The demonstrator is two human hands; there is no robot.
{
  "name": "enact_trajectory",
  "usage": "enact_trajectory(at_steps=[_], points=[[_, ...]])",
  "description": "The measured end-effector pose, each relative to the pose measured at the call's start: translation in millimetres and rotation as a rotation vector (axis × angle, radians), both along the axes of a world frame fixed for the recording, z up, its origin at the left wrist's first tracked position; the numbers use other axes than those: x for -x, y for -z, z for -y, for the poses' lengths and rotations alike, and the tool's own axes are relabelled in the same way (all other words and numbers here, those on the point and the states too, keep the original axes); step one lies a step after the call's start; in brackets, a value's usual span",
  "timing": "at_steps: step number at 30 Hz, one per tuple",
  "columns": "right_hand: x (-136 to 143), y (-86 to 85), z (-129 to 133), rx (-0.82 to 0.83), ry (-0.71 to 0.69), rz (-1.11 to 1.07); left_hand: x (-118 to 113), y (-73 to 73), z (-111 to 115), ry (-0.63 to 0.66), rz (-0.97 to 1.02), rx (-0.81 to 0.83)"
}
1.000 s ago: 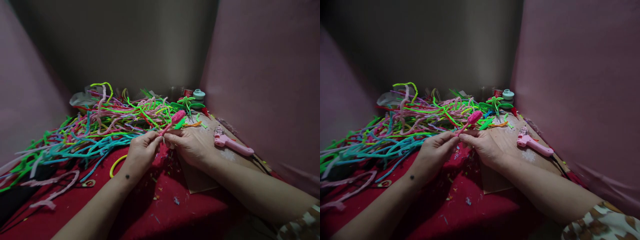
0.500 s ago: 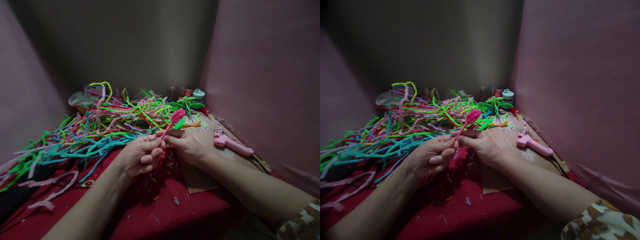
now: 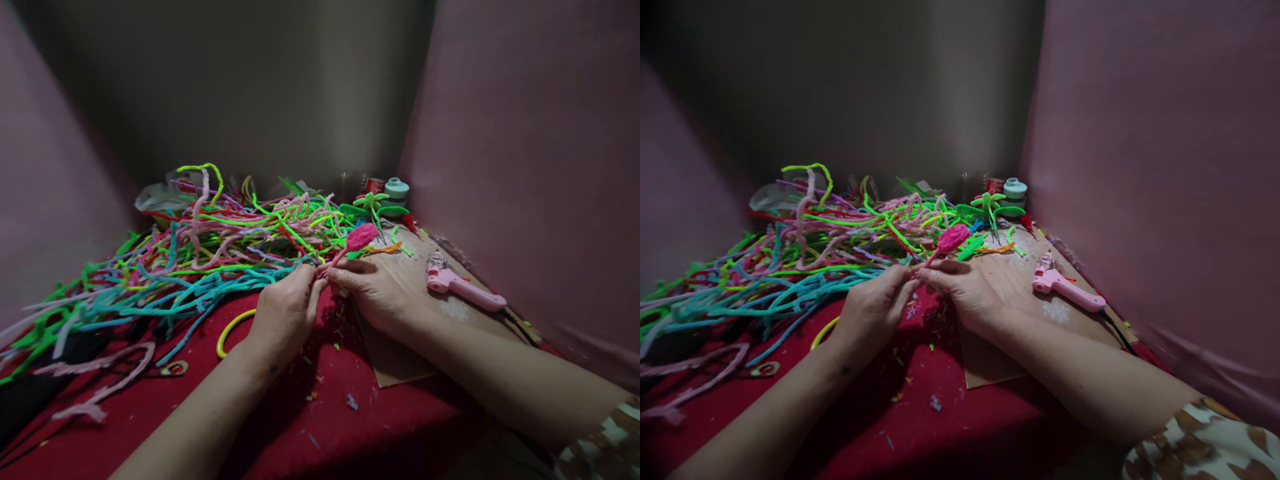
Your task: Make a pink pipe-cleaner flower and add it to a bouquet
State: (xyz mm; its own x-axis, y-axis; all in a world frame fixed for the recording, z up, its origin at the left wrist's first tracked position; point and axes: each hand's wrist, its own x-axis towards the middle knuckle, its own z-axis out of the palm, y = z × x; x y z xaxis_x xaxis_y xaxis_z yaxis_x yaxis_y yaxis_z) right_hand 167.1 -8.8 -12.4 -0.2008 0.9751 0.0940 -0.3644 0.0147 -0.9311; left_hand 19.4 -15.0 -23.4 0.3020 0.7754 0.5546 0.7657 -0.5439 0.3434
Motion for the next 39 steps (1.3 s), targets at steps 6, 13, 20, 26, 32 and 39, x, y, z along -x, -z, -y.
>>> enact_trajectory(at_steps=[6,13,20,26,32,39], points=[[-2.2,-1.1,1.2,-0.08,-0.064,0.098,-0.7,-5.5,1.9,0.054,0.185,0.067],[-4.6,9.3,-5.8,-0.13,-0.165,0.057,-4.3,-21.6,6.7,0.056,0.448,0.362],[-5.1,-5.3,0.2,-0.122,-0.093,0.228,-6.5,-22.3,7.6,0.13,0.726,0.645],[-5.1,-1.5,-1.3,-0.138,-0.082,0.175,-3.0,-23.2,5.7,0.26,0.94,0.886],[-2.9,4.6,-2.3,-0.127,-0.123,0.056,2.2,-23.7,2.3,0.366,1.047,1.101],[-4.5,8.5,-3.1,-0.107,-0.101,0.093,2.7,-25.6,3.4,0.393,1.069,1.174]])
